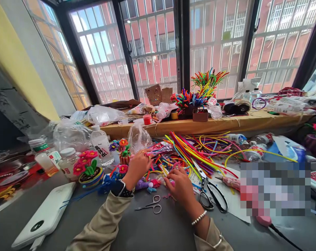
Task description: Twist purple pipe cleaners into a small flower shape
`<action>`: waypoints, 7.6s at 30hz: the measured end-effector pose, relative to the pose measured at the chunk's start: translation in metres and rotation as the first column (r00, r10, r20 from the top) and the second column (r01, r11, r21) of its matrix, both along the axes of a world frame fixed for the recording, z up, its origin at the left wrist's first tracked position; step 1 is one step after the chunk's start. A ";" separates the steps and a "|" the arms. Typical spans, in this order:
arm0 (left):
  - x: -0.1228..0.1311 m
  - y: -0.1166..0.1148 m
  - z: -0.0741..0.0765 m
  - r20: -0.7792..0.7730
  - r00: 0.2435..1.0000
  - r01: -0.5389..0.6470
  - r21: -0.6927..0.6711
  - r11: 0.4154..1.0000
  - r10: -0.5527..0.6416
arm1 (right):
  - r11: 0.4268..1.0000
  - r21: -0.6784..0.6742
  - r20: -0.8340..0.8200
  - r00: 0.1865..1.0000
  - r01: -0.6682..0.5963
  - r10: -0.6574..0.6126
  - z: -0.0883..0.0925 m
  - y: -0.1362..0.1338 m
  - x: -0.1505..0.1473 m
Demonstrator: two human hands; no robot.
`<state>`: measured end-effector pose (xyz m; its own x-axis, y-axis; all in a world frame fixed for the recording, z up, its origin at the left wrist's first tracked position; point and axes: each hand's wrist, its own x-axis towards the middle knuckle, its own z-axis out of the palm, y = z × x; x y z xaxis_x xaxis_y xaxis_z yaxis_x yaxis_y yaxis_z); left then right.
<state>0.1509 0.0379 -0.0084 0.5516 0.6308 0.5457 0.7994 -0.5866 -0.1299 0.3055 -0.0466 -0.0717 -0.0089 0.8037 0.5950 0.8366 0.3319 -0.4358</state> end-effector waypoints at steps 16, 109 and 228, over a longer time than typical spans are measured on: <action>0.043 0.047 -0.008 -0.426 0.903 0.086 0.054 0.995 -0.055 | 0.999 0.014 -0.053 0.998 0.032 -0.031 -0.004 0.002 -0.001; 0.018 0.059 0.000 -0.323 0.943 0.048 -0.094 0.994 -0.076 | 0.999 -0.006 -0.098 0.994 0.045 -0.045 -0.004 -0.001 -0.001; 0.010 -0.017 -0.024 0.873 0.442 0.579 -0.452 0.679 0.204 | 0.996 -0.006 -0.628 0.774 0.092 -0.075 0.007 -0.007 0.008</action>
